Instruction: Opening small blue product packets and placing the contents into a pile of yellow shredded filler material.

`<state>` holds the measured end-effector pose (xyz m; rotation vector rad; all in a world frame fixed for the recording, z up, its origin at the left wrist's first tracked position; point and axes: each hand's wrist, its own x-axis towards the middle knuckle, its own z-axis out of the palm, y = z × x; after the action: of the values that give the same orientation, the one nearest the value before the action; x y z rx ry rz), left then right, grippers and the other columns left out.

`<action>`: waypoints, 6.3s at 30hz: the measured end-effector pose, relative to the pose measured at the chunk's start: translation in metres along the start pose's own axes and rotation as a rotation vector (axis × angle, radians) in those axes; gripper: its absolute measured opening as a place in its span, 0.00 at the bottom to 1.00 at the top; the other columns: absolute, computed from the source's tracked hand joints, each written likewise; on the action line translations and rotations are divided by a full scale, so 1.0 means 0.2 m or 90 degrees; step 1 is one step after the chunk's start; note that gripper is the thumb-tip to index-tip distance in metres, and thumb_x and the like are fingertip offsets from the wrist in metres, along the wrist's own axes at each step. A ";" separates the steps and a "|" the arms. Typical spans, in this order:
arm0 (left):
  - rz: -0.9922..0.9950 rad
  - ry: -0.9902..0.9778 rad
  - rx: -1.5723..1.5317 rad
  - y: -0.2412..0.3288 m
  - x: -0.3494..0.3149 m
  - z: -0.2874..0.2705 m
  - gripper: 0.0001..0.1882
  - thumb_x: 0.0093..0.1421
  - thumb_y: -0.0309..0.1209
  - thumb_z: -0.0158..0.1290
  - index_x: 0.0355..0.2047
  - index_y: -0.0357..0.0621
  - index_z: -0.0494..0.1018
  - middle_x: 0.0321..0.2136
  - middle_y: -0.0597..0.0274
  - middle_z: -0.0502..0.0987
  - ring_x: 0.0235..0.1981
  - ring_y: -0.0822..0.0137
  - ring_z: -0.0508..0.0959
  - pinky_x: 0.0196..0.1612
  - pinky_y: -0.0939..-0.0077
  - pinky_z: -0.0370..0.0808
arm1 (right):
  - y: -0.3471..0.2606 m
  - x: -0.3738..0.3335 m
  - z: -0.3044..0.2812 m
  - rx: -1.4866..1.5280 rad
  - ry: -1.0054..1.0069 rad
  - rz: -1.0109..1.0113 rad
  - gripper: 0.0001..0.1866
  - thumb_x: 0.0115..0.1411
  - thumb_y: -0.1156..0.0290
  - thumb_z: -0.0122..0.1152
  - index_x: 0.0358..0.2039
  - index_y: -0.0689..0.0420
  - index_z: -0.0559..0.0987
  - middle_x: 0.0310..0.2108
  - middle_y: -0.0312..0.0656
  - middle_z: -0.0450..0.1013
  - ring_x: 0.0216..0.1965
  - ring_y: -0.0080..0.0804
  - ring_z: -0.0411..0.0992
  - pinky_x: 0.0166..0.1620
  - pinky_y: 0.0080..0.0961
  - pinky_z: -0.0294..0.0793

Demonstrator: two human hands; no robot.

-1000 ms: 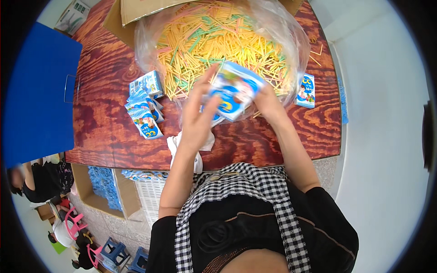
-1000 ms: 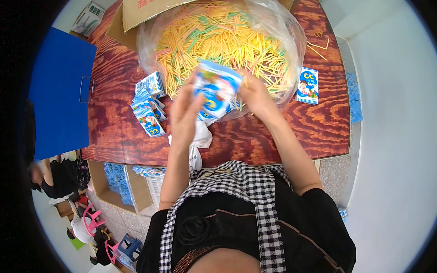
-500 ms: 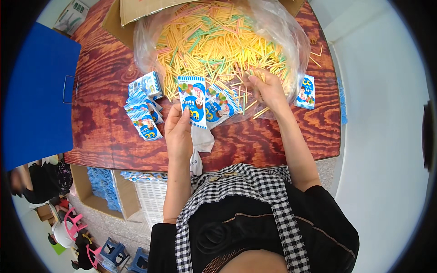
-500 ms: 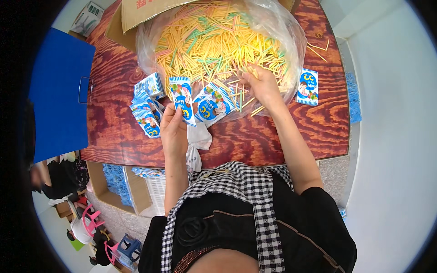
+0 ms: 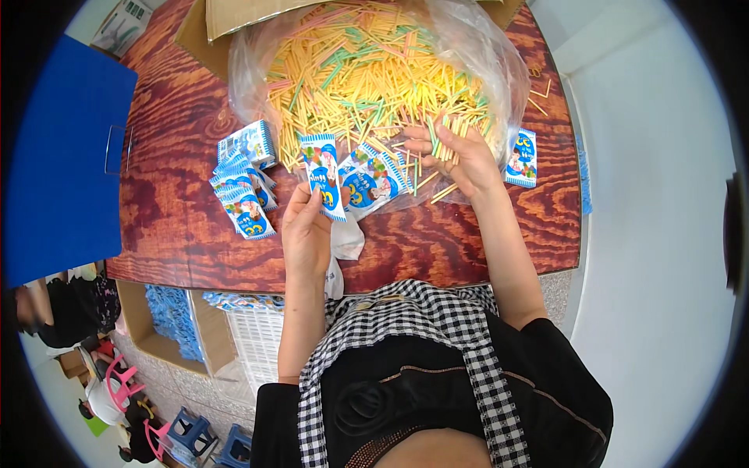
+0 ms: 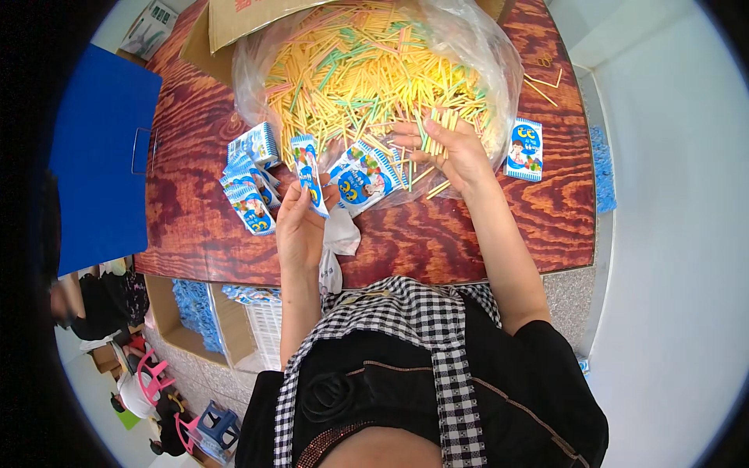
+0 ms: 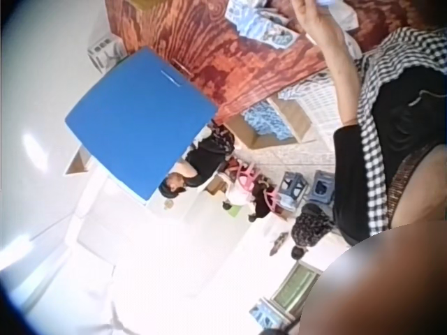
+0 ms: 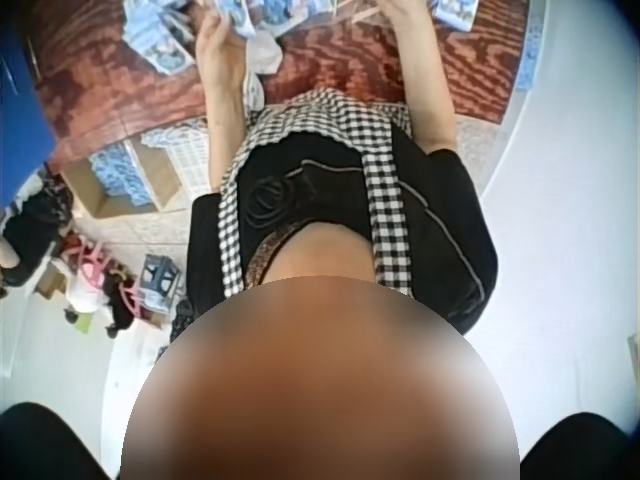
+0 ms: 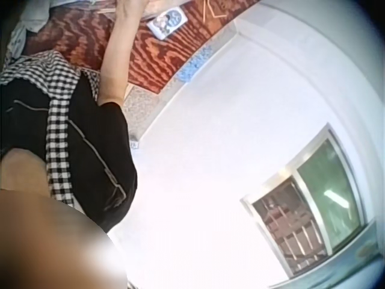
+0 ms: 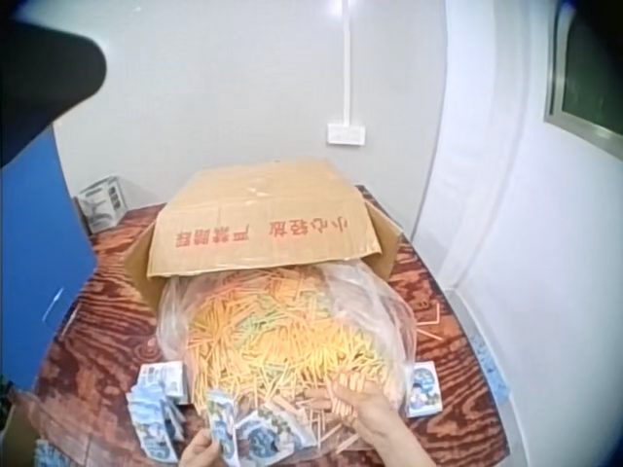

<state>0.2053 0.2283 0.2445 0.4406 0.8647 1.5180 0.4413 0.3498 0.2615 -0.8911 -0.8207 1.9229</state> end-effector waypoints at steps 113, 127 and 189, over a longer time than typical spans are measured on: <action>0.255 -0.013 0.480 -0.08 -0.11 0.10 0.07 0.57 0.18 0.53 0.36 0.32 0.75 0.35 0.56 0.75 0.36 0.69 0.75 0.39 0.79 0.71 | 0.08 -0.16 0.48 0.060 -0.013 -0.113 0.10 0.68 0.64 0.45 0.38 0.57 0.70 0.49 0.62 0.70 0.53 0.43 0.70 0.57 0.39 0.68; 0.284 0.032 0.430 -0.14 -0.08 0.07 0.09 0.59 0.18 0.51 0.41 0.33 0.75 0.39 0.60 0.75 0.40 0.72 0.74 0.44 0.81 0.70 | 0.11 -0.17 0.45 -0.232 -0.207 -0.172 0.19 0.68 0.63 0.44 0.43 0.67 0.75 0.47 0.47 0.73 0.52 0.34 0.68 0.58 0.31 0.61; 0.124 -0.064 0.083 -0.14 -0.09 -0.01 0.09 0.60 0.23 0.53 0.42 0.39 0.76 0.44 0.61 0.75 0.40 0.72 0.74 0.44 0.76 0.70 | -0.06 0.06 -0.06 -0.853 0.122 -0.457 0.04 0.55 0.78 0.58 0.33 0.58 0.76 0.30 0.38 0.69 0.30 0.30 0.72 0.31 0.26 0.69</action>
<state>0.2262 0.2084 0.2271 0.7084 0.8635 1.6071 0.4516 0.3679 0.2613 -1.2130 -2.0062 0.4816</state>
